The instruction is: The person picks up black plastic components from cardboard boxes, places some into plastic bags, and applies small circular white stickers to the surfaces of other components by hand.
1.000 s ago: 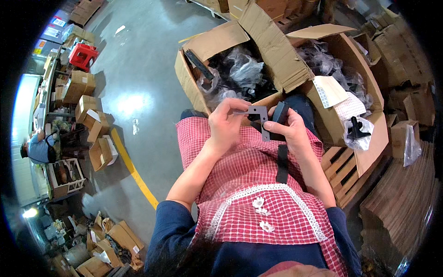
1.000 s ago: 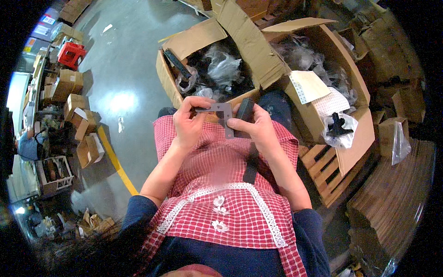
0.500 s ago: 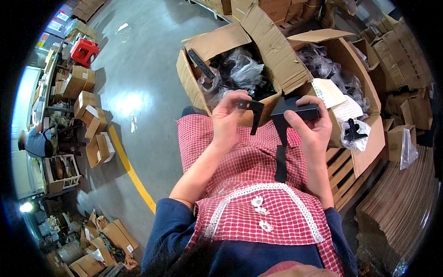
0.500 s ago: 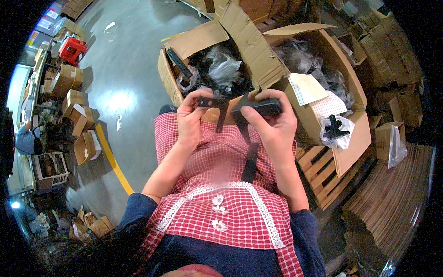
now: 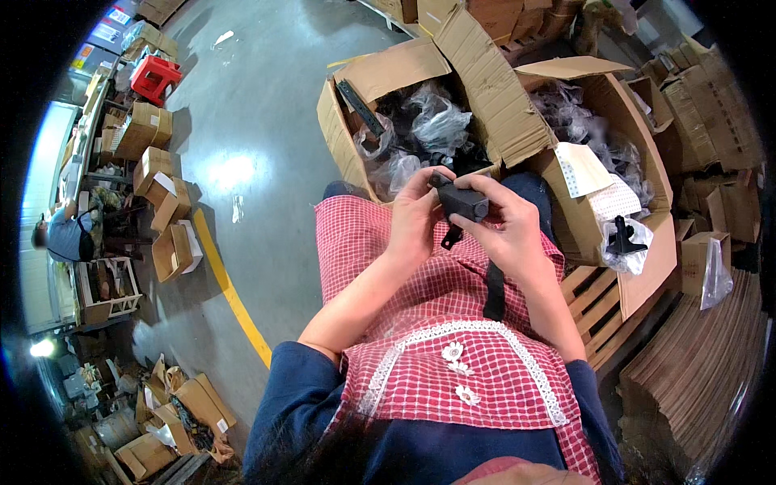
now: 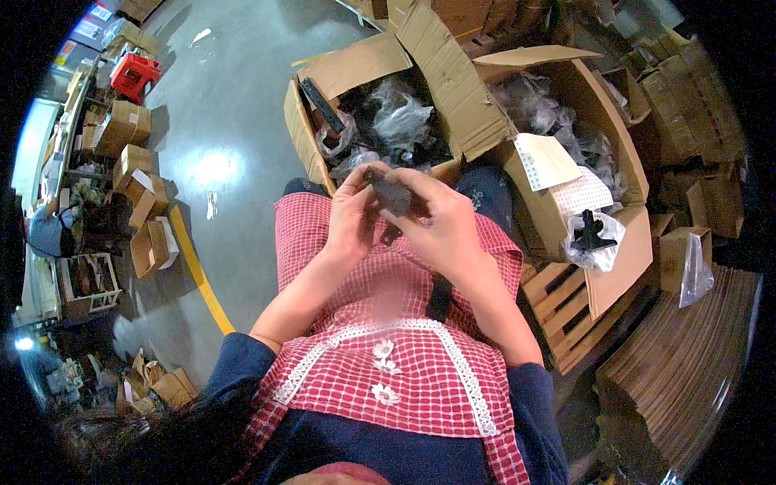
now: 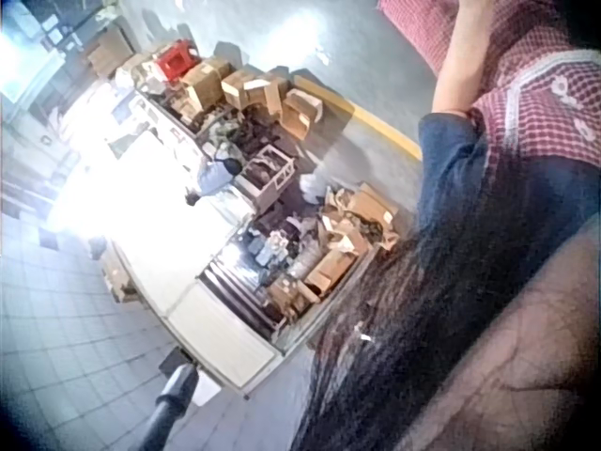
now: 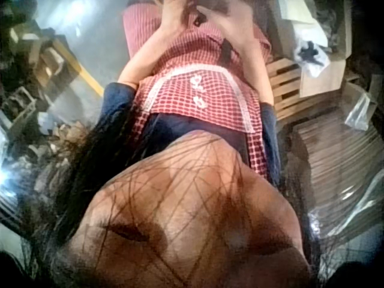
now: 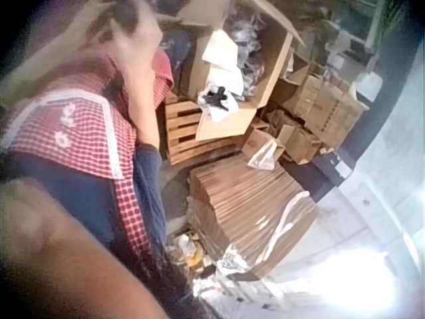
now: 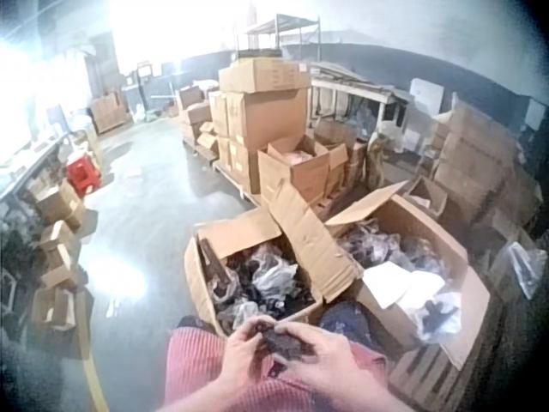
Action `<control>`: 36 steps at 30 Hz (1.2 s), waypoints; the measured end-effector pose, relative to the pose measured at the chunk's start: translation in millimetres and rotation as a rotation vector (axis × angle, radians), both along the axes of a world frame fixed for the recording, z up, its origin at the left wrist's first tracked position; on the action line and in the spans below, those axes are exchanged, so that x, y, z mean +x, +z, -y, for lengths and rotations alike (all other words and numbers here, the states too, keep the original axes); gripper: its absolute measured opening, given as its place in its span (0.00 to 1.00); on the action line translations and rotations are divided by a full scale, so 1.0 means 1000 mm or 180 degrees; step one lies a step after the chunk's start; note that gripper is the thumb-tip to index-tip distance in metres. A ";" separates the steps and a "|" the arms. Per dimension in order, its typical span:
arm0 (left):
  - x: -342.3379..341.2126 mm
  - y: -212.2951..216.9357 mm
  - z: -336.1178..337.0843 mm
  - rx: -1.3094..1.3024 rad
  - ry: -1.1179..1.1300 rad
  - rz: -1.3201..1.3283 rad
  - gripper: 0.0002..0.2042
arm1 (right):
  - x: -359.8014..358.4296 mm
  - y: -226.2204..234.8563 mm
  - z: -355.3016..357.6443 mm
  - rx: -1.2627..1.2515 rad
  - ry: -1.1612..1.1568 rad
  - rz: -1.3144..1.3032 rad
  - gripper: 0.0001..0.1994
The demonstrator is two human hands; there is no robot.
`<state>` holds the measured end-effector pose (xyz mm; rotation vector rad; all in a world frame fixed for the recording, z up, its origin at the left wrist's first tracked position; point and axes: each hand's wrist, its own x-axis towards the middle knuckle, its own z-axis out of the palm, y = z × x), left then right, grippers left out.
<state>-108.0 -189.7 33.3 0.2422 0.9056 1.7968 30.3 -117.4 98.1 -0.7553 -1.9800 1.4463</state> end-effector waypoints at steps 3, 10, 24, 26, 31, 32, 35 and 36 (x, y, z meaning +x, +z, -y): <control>-0.003 -0.001 0.001 -0.0055 -0.0062 -0.0052 0.07 | -0.004 0.005 -0.008 0.2002 -0.0171 0.0458 0.16; -0.005 0.010 -0.002 0.0049 0.0151 0.0497 0.08 | -0.009 -0.024 -0.027 0.1404 -0.0720 -0.0221 0.10; 0.018 0.029 -0.015 0.0611 0.0956 -0.0848 0.11 | -0.027 -0.042 -0.014 -0.0105 -0.1284 -0.0574 0.10; 0.025 0.033 -0.014 0.0575 0.0903 -0.1886 0.13 | -0.025 -0.042 -0.014 -0.0273 -0.1390 -0.0647 0.08; 0.021 0.050 0.000 0.0394 0.0033 -0.2374 0.21 | -0.007 -0.046 -0.034 0.0449 -0.1494 -0.0626 0.12; 0.020 0.051 0.000 0.0424 -0.0034 -0.2228 0.21 | -0.004 -0.043 -0.034 0.0436 -0.1488 -0.0593 0.12; 0.018 0.050 0.000 0.0476 -0.0090 -0.1910 0.20 | 0.000 -0.040 -0.034 0.0607 -0.1443 -0.0507 0.12; 0.017 0.048 -0.001 0.0476 -0.0036 -0.1883 0.20 | 0.000 -0.041 -0.036 0.0807 -0.1430 -0.0482 0.13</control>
